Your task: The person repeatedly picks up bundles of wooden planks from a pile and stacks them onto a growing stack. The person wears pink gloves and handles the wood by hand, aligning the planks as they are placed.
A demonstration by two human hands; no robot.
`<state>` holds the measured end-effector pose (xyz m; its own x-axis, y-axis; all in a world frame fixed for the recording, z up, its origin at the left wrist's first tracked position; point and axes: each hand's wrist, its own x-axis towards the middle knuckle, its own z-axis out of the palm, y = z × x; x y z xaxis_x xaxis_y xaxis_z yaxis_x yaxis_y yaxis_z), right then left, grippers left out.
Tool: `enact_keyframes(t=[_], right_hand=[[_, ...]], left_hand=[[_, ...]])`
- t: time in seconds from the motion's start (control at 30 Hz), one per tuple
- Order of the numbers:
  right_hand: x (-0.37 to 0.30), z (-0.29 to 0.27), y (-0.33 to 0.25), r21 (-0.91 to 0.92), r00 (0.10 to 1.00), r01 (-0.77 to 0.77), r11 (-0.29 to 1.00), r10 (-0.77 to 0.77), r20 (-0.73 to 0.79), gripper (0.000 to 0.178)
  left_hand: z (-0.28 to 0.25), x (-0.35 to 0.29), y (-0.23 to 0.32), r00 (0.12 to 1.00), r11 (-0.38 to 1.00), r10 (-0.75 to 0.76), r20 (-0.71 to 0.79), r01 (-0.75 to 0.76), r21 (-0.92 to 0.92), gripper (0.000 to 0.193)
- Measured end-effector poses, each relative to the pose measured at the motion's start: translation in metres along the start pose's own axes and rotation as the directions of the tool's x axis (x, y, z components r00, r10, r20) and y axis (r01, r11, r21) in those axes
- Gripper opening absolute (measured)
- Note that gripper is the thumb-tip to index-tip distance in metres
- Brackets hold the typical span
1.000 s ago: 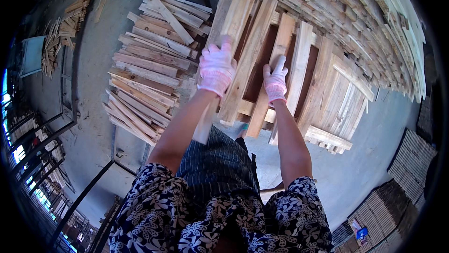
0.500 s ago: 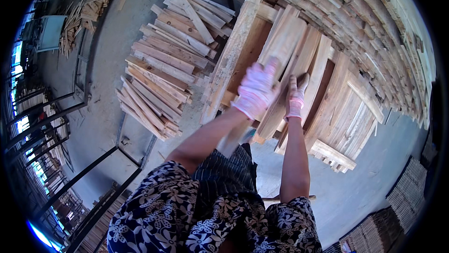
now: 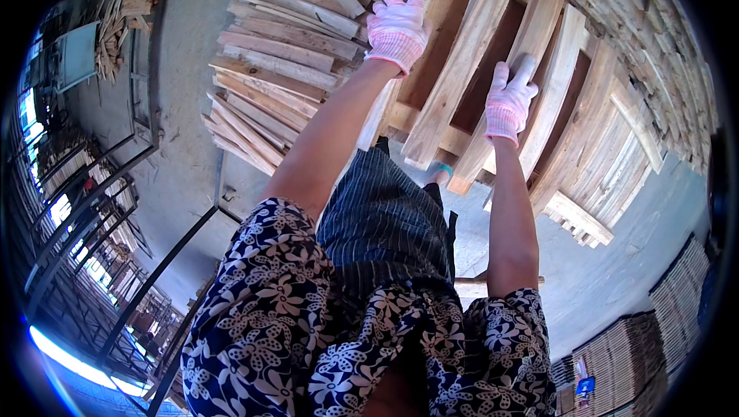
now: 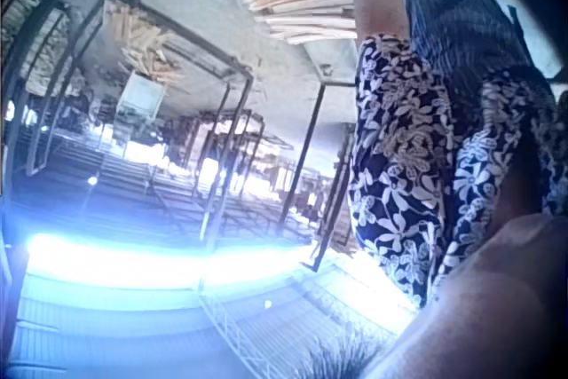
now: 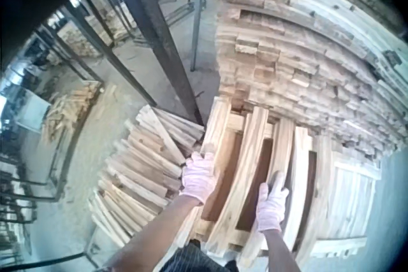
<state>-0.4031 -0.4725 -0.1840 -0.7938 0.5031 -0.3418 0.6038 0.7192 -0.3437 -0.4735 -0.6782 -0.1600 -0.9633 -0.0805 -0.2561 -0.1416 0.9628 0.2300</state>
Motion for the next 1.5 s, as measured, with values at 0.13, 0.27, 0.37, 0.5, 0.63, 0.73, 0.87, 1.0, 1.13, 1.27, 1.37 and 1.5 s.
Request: enact_keyframes(t=[0.13, 0.27, 0.37, 0.5, 0.63, 0.73, 0.87, 1.0, 1.13, 1.27, 1.37, 1.5], right_hand=[[-0.006, -0.004, -0.01, -0.019, 0.996, -0.064, 0.998, 0.065, 0.057, 0.07], [-0.004, 0.018, -0.018, 0.048, 1.0, -0.016, 0.999, 0.016, 0.004, 0.084], [-0.02, 0.028, -0.064, 0.196, 0.994, 0.107, 0.975, -0.112, 0.012, 0.089], [-0.027, 0.034, -0.109, 0.2, 0.981, 0.062, 0.978, -0.096, 0.17, 0.082], [-0.033, 0.033, -0.102, 0.195, 0.983, 0.071, 0.978, -0.102, 0.155, 0.079], [-0.038, 0.042, -0.095, 0.192, 0.989, 0.069, 0.979, -0.093, 0.117, 0.082], [-0.035, 0.028, -0.098, 0.231, 0.962, -0.02, 0.973, -0.044, 0.268, 0.085], [-0.021, -0.014, -0.069, -0.085, 0.947, 0.235, 0.968, -0.209, 0.243, 0.08], [0.001, -0.062, 0.013, -0.264, 0.961, 0.151, 0.953, -0.204, -0.186, 0.064], [0.003, -0.041, 0.085, -0.236, 0.998, -0.042, 0.971, 0.051, 0.03, 0.088], [0.0, -0.052, 0.07, -0.203, 0.993, -0.053, 0.978, 0.074, 0.095, 0.089], [0.009, -0.054, 0.092, -0.026, 0.995, -0.004, 1.0, 0.006, 0.096, 0.096]], left_hand=[[0.004, 0.005, 0.004, 0.995, 0.997, -0.069, 0.067, 0.072, -0.04, 0.068], [0.002, 0.015, -0.005, 0.991, 0.964, -0.05, 0.126, 0.08, -0.253, 0.071], [0.005, 0.021, -0.019, 0.982, 0.92, 0.048, 0.182, 0.027, -0.392, 0.076], [-0.011, 0.016, -0.015, 0.969, 0.956, 0.009, 0.249, 0.065, -0.287, 0.075], [-0.005, 0.013, -0.016, 0.972, 0.96, 0.086, 0.217, -0.022, -0.28, 0.078], [0.01, 0.007, -0.019, 0.987, 0.971, 0.11, 0.114, -0.082, -0.225, 0.074], [0.017, 0.007, -0.017, 0.997, 0.966, 0.058, 0.051, -0.043, -0.255, 0.071], [0.01, 0.005, -0.013, 0.986, 0.962, 0.133, -0.096, -0.152, -0.228, 0.072], [-0.022, -0.041, 0.041, 0.984, 0.899, 0.16, -0.076, -0.177, -0.402, 0.073], [0.011, -0.062, 0.116, 0.968, 0.804, 0.249, 0.015, -0.198, -0.561, 0.072], [0.068, -0.043, 0.143, 0.951, 0.917, 0.253, 0.179, -0.176, -0.358, 0.072], [0.056, -0.05, 0.152, 0.96, 0.954, 0.279, 0.032, -0.273, -0.121, 0.068]])
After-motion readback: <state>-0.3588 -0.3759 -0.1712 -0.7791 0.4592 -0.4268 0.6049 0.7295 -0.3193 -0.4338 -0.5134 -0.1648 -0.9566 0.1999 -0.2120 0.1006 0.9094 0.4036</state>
